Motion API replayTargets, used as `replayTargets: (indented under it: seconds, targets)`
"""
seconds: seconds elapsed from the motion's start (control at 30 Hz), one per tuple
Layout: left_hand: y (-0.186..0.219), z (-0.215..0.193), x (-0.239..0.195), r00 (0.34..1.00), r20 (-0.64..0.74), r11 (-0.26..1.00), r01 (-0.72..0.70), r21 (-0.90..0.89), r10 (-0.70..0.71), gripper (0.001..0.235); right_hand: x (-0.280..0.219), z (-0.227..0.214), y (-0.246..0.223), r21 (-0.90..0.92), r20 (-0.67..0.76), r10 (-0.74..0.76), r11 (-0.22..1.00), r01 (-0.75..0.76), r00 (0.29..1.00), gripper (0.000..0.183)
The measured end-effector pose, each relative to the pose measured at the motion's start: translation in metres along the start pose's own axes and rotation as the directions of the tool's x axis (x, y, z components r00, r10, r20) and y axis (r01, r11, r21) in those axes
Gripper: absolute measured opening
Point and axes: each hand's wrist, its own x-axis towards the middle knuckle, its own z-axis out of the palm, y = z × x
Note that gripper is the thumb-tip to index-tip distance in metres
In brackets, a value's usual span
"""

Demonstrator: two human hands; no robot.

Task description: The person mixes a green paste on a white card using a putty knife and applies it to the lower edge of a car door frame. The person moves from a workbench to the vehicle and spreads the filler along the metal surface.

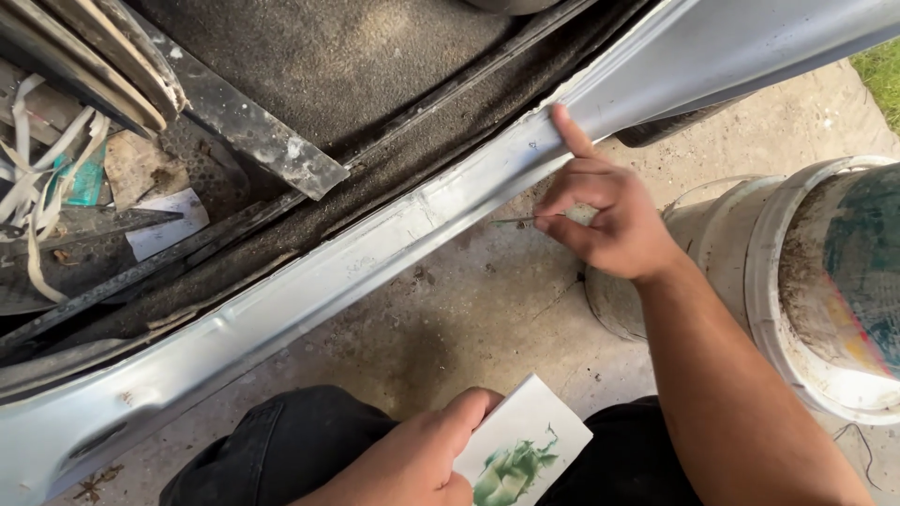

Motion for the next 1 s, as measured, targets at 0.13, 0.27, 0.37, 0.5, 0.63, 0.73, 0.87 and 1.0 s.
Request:
replayTargets:
  seconds: [0.13, 0.27, 0.37, 0.5, 0.63, 0.73, 0.87, 1.0]
  targets:
    - [0.005, -0.005, -0.004, 0.999, -0.015, 0.999, 0.042, -0.029, -0.042, 0.067, 0.009, 0.005, -0.004, -0.053, 0.071, 0.065, 0.997, -0.062, 0.995, 0.021]
    - [0.01, -0.008, -0.002, 0.996, 0.016, 0.991, 0.09, -0.098, -0.088, 0.07, 0.003, 0.011, -0.004, -0.063, 0.099, 0.079, 0.995, -0.073, 0.992, 0.018]
    - [0.015, -0.005, 0.003, 0.992, 0.009, 0.992, 0.125, -0.031, -0.125, 0.064, 0.002, 0.022, -0.01, 0.082, 0.157, 0.069, 0.993, -0.082, 0.985, 0.017]
    - [0.016, -0.001, 0.003, 0.994, 0.035, 0.994, 0.1, -0.033, -0.099, 0.068, -0.007, 0.03, -0.017, 0.233, 0.222, 0.148, 0.952, -0.2, 0.964, 0.018]
    - [0.003, 0.005, 0.007, 0.999, 0.035, 0.999, 0.036, -0.012, -0.035, 0.066, -0.022, 0.016, -0.006, 0.54, 0.125, 0.15, 0.819, -0.194, 0.981, 0.015]
    - [0.003, 0.005, 0.005, 0.998, 0.047, 0.999, 0.045, -0.013, -0.045, 0.066, -0.032, 0.0, 0.002, 0.268, -0.094, 0.123, 0.959, -0.094, 0.988, 0.01]
    - [0.015, 0.002, 0.002, 0.997, 0.049, 0.998, 0.067, 0.005, -0.067, 0.062, -0.026, -0.004, -0.025, -0.412, -0.388, 0.031, 0.888, -0.203, 0.921, 0.01]
    - [0.028, -0.004, 0.002, 0.989, 0.091, 0.993, 0.117, -0.01, -0.116, 0.06, -0.023, 0.003, -0.02, -0.607, -0.357, -0.066, 0.774, -0.178, 0.932, 0.014]
